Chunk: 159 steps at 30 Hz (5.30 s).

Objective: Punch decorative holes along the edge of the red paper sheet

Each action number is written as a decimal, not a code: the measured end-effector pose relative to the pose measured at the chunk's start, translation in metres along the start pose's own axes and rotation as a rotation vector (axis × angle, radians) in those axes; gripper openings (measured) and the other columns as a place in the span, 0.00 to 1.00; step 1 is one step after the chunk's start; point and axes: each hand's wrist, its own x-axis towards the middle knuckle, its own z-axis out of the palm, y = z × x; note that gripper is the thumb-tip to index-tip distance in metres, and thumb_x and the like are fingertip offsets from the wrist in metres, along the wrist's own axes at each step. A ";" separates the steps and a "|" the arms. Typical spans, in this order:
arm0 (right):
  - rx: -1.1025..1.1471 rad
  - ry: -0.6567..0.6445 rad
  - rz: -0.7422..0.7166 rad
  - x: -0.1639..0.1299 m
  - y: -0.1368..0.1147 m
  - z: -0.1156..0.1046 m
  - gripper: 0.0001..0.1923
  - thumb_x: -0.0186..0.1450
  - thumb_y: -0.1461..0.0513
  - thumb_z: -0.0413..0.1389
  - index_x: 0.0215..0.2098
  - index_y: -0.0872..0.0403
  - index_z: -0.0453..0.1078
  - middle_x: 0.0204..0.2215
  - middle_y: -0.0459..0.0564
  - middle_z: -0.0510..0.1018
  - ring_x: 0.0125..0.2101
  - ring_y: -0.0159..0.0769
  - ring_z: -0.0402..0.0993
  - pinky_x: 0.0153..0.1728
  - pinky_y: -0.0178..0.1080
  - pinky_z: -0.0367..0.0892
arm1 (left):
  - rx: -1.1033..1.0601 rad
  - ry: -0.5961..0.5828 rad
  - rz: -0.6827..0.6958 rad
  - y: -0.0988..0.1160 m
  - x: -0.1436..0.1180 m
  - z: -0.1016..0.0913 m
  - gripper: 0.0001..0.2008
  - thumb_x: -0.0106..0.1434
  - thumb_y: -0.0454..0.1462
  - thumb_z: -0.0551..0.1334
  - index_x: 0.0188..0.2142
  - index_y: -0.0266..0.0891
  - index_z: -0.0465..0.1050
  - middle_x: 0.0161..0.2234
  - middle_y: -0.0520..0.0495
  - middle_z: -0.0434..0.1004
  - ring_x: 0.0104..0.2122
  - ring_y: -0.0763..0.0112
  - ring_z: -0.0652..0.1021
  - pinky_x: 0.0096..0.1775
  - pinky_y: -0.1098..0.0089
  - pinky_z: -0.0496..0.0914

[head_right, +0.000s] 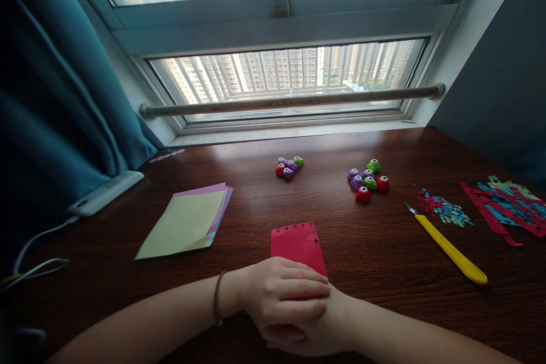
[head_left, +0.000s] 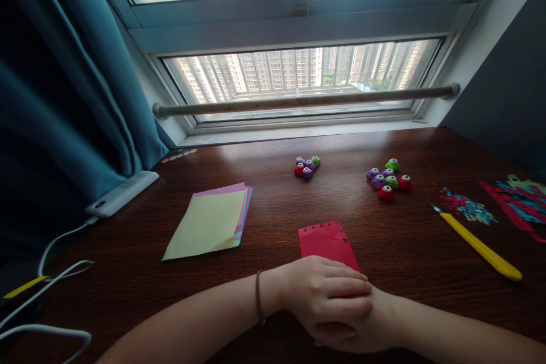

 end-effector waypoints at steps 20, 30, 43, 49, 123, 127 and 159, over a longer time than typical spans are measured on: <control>-0.040 -0.008 -0.024 -0.001 0.003 0.002 0.20 0.64 0.63 0.45 0.54 0.47 0.65 0.43 0.57 0.75 0.45 0.50 0.70 0.50 0.53 0.61 | -0.014 -0.062 -0.005 -0.001 -0.001 0.000 0.29 0.61 0.54 0.51 0.44 0.27 0.68 0.46 0.35 0.71 0.51 0.59 0.69 0.55 0.66 0.63; -0.101 0.054 -0.041 -0.002 0.002 0.005 0.24 0.63 0.64 0.47 0.58 0.46 0.60 0.43 0.56 0.75 0.44 0.50 0.71 0.50 0.53 0.60 | -0.007 -0.003 -0.017 0.001 0.000 0.000 0.26 0.64 0.49 0.49 0.44 0.27 0.68 0.46 0.36 0.71 0.50 0.61 0.69 0.55 0.67 0.62; -0.023 0.039 -0.023 0.000 0.001 0.003 0.21 0.66 0.61 0.42 0.56 0.48 0.63 0.45 0.57 0.74 0.47 0.48 0.69 0.51 0.51 0.60 | -0.017 0.003 -0.003 0.000 -0.001 0.001 0.24 0.63 0.47 0.51 0.43 0.25 0.68 0.46 0.35 0.70 0.50 0.59 0.69 0.55 0.66 0.62; -0.018 -0.082 0.057 0.002 0.001 -0.001 0.18 0.66 0.62 0.43 0.48 0.49 0.71 0.43 0.56 0.76 0.46 0.49 0.70 0.48 0.51 0.64 | -0.010 0.018 -0.003 0.000 0.001 -0.001 0.24 0.63 0.48 0.50 0.42 0.26 0.69 0.45 0.36 0.71 0.48 0.60 0.71 0.54 0.67 0.64; 0.028 0.159 -0.017 0.000 0.000 0.007 0.17 0.64 0.61 0.46 0.49 0.52 0.69 0.38 0.55 0.78 0.44 0.46 0.71 0.43 0.43 0.68 | 0.003 -0.016 -0.002 0.000 0.000 0.000 0.24 0.64 0.48 0.51 0.43 0.26 0.68 0.46 0.36 0.71 0.50 0.60 0.69 0.55 0.67 0.62; -0.077 0.111 -0.048 0.000 0.003 0.010 0.19 0.64 0.63 0.47 0.52 0.52 0.67 0.40 0.58 0.77 0.43 0.48 0.72 0.47 0.47 0.65 | 0.002 -0.028 -0.007 0.000 0.000 -0.001 0.22 0.64 0.46 0.52 0.43 0.27 0.68 0.46 0.37 0.71 0.50 0.61 0.70 0.55 0.68 0.62; 0.118 0.138 0.001 -0.003 0.003 0.009 0.16 0.64 0.61 0.46 0.47 0.50 0.70 0.39 0.54 0.78 0.45 0.46 0.71 0.45 0.45 0.67 | -0.006 0.014 -0.010 0.000 0.000 0.000 0.23 0.64 0.47 0.49 0.43 0.27 0.68 0.45 0.36 0.71 0.49 0.60 0.70 0.54 0.67 0.64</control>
